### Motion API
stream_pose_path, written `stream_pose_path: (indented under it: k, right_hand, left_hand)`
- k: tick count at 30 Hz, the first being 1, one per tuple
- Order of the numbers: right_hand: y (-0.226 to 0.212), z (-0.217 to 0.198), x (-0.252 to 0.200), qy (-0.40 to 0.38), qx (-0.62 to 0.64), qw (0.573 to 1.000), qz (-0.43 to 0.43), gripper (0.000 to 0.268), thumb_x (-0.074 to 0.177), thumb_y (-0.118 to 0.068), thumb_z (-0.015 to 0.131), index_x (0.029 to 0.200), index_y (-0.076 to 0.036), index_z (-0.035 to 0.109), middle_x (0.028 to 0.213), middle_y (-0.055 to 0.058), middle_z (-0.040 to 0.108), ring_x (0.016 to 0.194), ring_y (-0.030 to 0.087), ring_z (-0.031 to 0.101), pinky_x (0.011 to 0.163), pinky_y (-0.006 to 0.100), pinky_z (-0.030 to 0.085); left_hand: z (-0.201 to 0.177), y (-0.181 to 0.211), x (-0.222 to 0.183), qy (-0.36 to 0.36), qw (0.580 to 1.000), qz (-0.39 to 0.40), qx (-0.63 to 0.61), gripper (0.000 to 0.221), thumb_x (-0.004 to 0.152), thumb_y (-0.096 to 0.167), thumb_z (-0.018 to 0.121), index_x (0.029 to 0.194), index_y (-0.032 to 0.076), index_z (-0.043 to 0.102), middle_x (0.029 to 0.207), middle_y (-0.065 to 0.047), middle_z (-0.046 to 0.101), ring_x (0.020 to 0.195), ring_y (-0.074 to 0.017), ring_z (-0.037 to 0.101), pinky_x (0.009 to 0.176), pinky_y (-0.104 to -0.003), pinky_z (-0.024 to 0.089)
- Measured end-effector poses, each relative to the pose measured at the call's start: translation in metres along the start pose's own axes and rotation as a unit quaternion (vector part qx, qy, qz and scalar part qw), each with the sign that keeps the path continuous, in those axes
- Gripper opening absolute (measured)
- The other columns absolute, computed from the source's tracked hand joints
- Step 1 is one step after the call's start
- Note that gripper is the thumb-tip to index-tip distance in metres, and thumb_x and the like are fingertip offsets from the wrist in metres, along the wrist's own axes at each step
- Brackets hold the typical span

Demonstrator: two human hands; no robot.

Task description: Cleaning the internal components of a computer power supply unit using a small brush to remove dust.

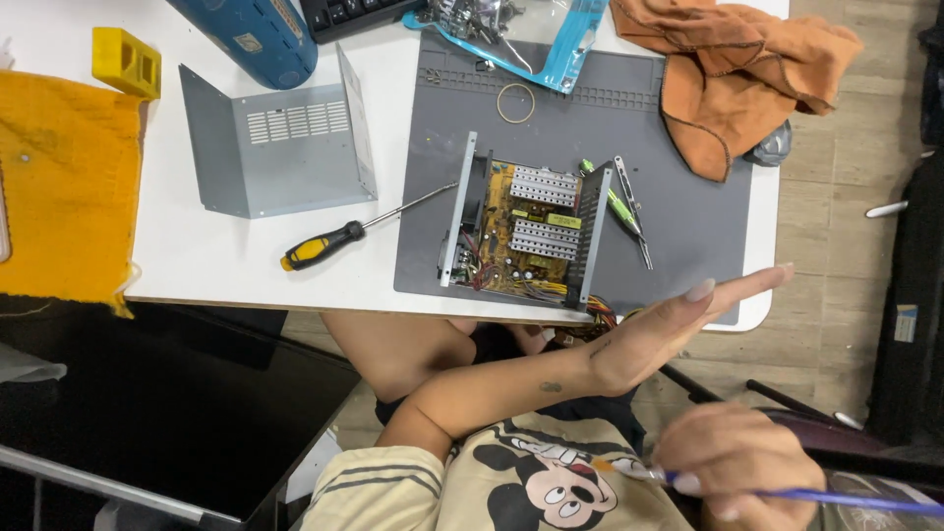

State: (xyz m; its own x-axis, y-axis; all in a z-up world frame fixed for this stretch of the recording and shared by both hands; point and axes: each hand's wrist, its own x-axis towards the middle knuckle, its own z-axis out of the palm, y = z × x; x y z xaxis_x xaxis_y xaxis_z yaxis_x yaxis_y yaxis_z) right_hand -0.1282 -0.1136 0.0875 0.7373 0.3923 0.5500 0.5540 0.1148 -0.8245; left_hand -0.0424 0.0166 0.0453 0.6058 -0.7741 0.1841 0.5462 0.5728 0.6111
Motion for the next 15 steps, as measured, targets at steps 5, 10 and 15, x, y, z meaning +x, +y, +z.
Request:
stream_pose_path:
  k: [5,10,15]
  right_hand:
    - [0.017,-0.012,-0.040,0.285,-0.434,0.852,0.062,0.025,0.112,-0.007,0.060,0.095,0.012,0.062,0.090,0.031,0.067,0.076,0.041,0.069,0.072,0.044,0.053]
    - [0.006,0.040,-0.004,0.218,-0.150,0.953,0.148,0.024,0.095,-0.028,0.060,0.083,-0.009,0.067,0.080,0.018,0.070,0.065,0.028,0.071,0.070,0.037,0.065]
    - [0.034,0.007,-0.011,0.284,-0.450,0.845,0.050,0.031,0.117,-0.014,0.057,0.104,0.015,0.057,0.081,0.030,0.061,0.073,0.042,0.066,0.073,0.044,0.049]
  left_hand:
    - [0.005,0.027,-0.037,-0.003,0.999,0.032,-0.022,0.090,0.108,0.069,0.030,0.168,0.002,0.024,0.182,-0.013,0.018,0.176,-0.0218,0.008,0.151,-0.045,-0.002]
    - [-0.003,0.041,-0.052,0.016,0.991,0.105,0.085,0.083,0.114,0.065,0.026,0.172,0.006,0.021,0.184,-0.010,0.019,0.179,-0.0211,0.013,0.156,-0.045,0.008]
    - [-0.011,0.037,-0.060,0.032,0.992,0.111,0.058,0.083,0.114,0.066,0.025,0.170,0.005,0.022,0.183,-0.011,0.018,0.178,-0.0214,0.011,0.155,-0.046,0.004]
